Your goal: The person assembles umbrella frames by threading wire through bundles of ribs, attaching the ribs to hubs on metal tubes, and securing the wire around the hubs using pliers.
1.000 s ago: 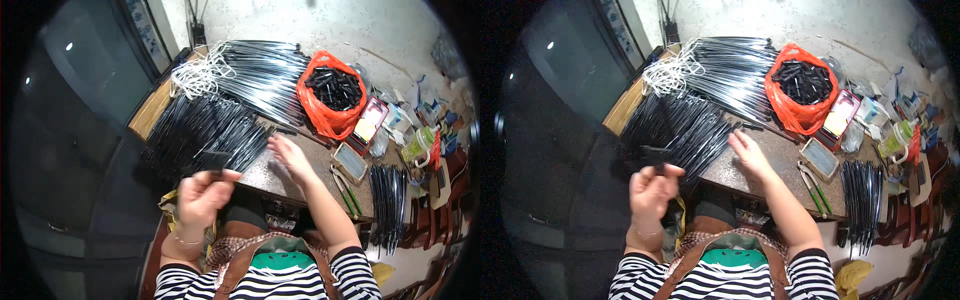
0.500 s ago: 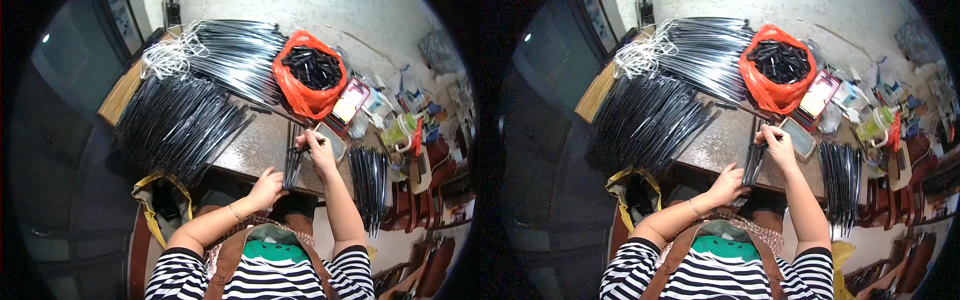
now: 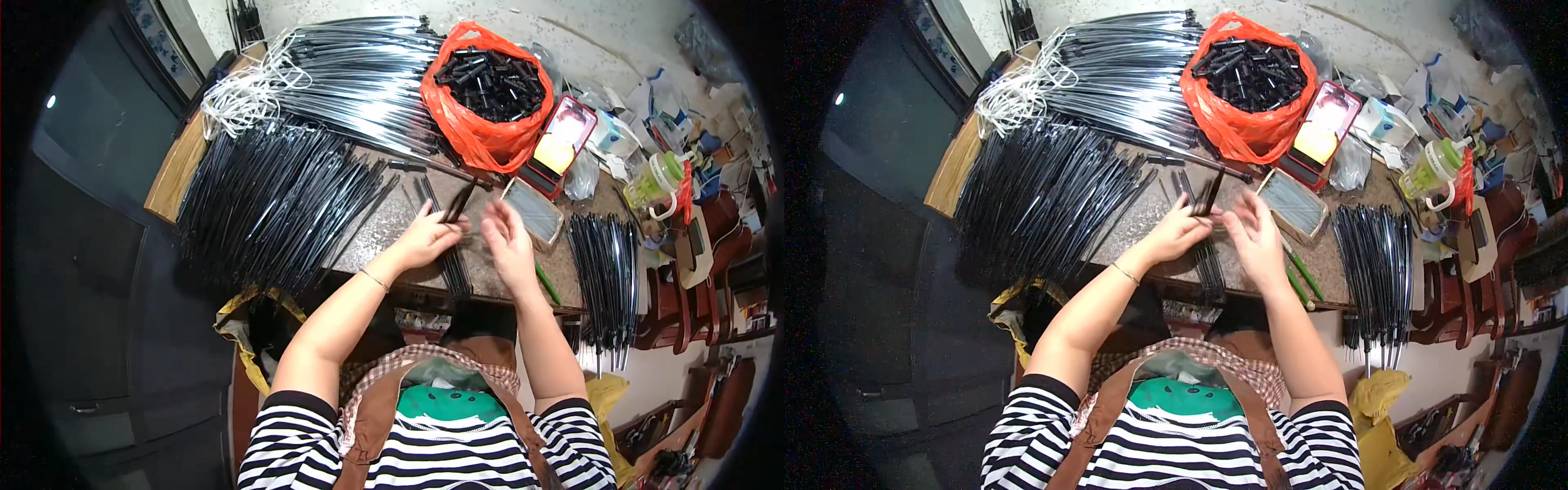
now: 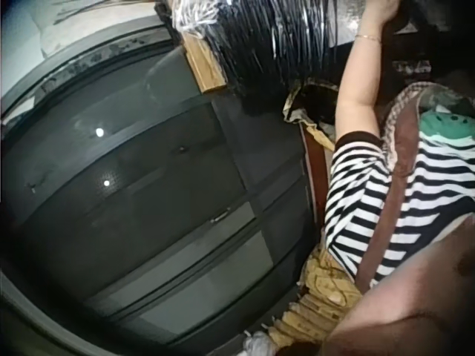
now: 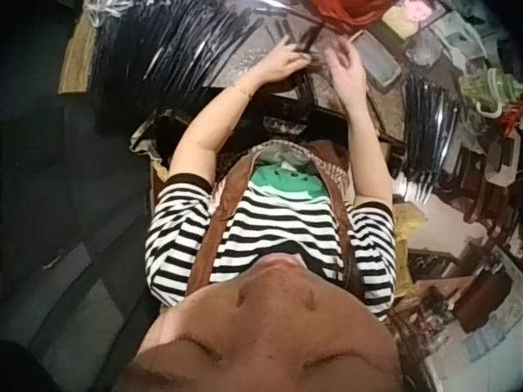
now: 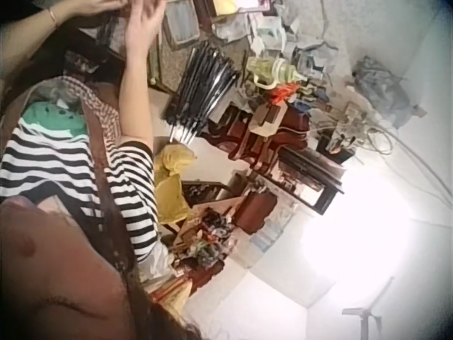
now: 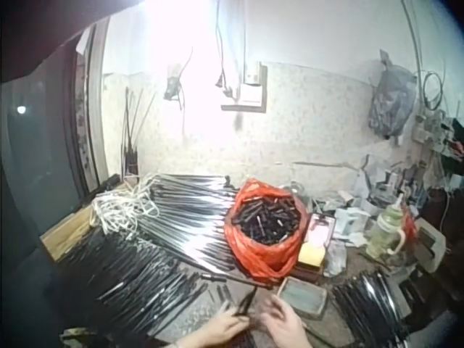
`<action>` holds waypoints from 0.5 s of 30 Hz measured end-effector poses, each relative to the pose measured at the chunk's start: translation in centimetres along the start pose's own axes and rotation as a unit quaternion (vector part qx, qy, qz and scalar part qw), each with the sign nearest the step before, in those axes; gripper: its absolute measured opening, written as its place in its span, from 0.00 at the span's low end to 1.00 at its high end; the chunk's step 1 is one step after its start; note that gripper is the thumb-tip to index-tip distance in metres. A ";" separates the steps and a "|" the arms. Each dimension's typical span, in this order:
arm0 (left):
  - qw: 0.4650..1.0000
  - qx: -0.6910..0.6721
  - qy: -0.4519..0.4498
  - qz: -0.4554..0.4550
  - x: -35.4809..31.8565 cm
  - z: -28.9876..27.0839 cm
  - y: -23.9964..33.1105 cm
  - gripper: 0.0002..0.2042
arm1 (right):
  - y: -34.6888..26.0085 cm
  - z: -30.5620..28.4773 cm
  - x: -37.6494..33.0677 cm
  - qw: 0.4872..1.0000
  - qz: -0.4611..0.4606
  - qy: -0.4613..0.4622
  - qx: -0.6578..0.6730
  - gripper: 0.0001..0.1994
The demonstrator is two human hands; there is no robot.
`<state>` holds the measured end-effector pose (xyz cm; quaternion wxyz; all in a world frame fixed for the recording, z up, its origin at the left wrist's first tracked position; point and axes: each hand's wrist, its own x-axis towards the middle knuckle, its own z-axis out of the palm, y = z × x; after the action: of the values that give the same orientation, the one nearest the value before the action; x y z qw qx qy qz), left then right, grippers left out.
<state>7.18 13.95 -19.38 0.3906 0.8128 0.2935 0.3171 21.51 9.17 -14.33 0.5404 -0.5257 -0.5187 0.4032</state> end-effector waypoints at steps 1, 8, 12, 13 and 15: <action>0.993 -0.116 0.014 0.002 0.1 0.0 -0.6 0.11 | 1.0 -1.0 -0.5 0.988 0.031 -0.002 -0.150 0.15; 0.992 0.129 0.004 0.001 0.3 0.6 1.0 0.19 | 1.8 -0.7 -3.1 0.930 0.322 -0.121 0.129 0.07; 0.990 0.140 -0.001 0.004 -0.5 1.2 1.8 0.18 | 1.6 -1.4 -3.6 0.944 0.304 -0.120 0.055 0.07; 0.993 0.115 -0.005 0.010 -0.6 1.1 1.7 0.18 | 1.7 -1.7 -3.7 0.953 0.284 -0.102 -0.015 0.07; 0.997 0.073 0.001 0.001 -0.8 0.9 1.8 0.18 | 1.0 -3.0 -3.6 0.963 0.227 -0.076 -0.123 0.07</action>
<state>7.75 12.01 -18.54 0.3291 0.8395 0.3151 0.2960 24.05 5.27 -15.52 0.3248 -0.6600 -0.4710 0.4869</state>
